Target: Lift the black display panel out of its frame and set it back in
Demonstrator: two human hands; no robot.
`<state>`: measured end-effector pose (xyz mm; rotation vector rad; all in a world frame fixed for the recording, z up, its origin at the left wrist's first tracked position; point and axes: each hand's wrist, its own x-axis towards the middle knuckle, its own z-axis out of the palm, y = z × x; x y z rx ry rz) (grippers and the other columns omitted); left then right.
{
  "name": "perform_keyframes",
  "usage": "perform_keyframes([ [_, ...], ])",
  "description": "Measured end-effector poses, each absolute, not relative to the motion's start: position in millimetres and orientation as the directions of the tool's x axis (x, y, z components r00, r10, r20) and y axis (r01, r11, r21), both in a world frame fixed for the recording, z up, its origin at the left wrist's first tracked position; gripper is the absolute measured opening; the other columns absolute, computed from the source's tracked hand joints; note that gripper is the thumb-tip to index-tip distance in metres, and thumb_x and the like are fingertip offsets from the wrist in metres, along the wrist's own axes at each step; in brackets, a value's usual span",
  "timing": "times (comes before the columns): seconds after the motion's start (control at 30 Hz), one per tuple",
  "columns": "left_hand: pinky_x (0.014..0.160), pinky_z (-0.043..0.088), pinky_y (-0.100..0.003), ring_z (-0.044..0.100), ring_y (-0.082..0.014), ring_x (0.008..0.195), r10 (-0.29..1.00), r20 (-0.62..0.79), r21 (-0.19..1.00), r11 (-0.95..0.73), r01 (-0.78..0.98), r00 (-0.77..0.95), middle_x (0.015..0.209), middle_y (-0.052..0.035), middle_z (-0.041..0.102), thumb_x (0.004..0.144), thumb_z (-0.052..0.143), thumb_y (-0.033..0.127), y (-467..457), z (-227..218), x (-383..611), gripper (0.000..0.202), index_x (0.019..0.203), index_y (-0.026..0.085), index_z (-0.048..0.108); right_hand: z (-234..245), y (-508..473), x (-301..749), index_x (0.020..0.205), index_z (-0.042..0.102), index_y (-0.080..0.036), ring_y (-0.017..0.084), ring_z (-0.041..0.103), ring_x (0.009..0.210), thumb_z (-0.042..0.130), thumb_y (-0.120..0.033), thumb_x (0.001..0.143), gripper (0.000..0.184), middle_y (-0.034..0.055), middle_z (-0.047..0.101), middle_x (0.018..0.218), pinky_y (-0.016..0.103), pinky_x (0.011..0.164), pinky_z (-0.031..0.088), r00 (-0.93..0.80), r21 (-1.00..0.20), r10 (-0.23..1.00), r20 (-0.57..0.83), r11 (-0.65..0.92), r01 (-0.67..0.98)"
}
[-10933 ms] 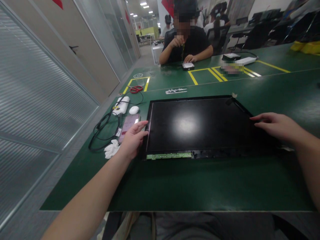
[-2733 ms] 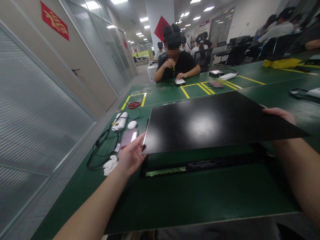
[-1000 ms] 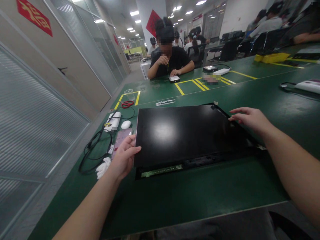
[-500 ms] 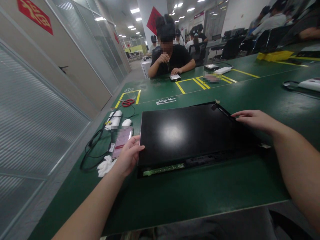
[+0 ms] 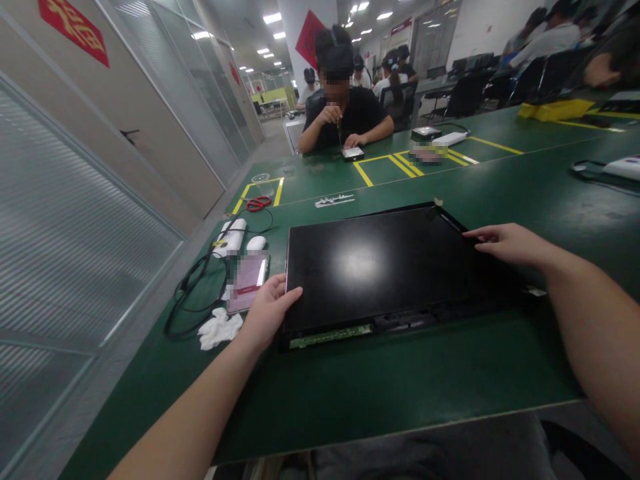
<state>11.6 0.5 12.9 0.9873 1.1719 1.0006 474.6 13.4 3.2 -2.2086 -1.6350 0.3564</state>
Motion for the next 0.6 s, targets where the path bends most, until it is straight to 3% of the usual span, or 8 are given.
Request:
perform_keyframes([
  [0.47,0.076,0.060,-0.035,0.076,-0.0239,0.080,0.961,-0.198,0.975,0.214,-0.064,0.193,0.092,-0.0063,0.079,0.065,0.085,0.025,4.8,3.9,4.5,0.077,0.133,0.014,0.051,-1.6,17.0,479.4,0.086,0.061,-0.024,0.012,0.052,0.062,0.050,-0.018,0.052,0.037,0.0016,0.059,0.074,0.026,0.061,0.039,0.298,-0.424,0.954,0.016,-0.264,0.866],
  [0.6,0.079,0.060,-0.037,0.076,-0.0251,0.081,0.962,-0.197,0.973,0.215,-0.081,0.188,0.090,-0.0058,0.079,0.063,0.085,0.024,6.3,3.5,4.0,0.077,0.131,0.014,0.051,-3.6,18.7,481.2,0.086,0.060,-0.024,0.012,0.052,0.064,0.050,-0.016,0.051,0.037,0.0017,0.059,0.075,0.027,0.062,0.038,0.293,-0.413,0.956,0.018,-0.260,0.873],
])
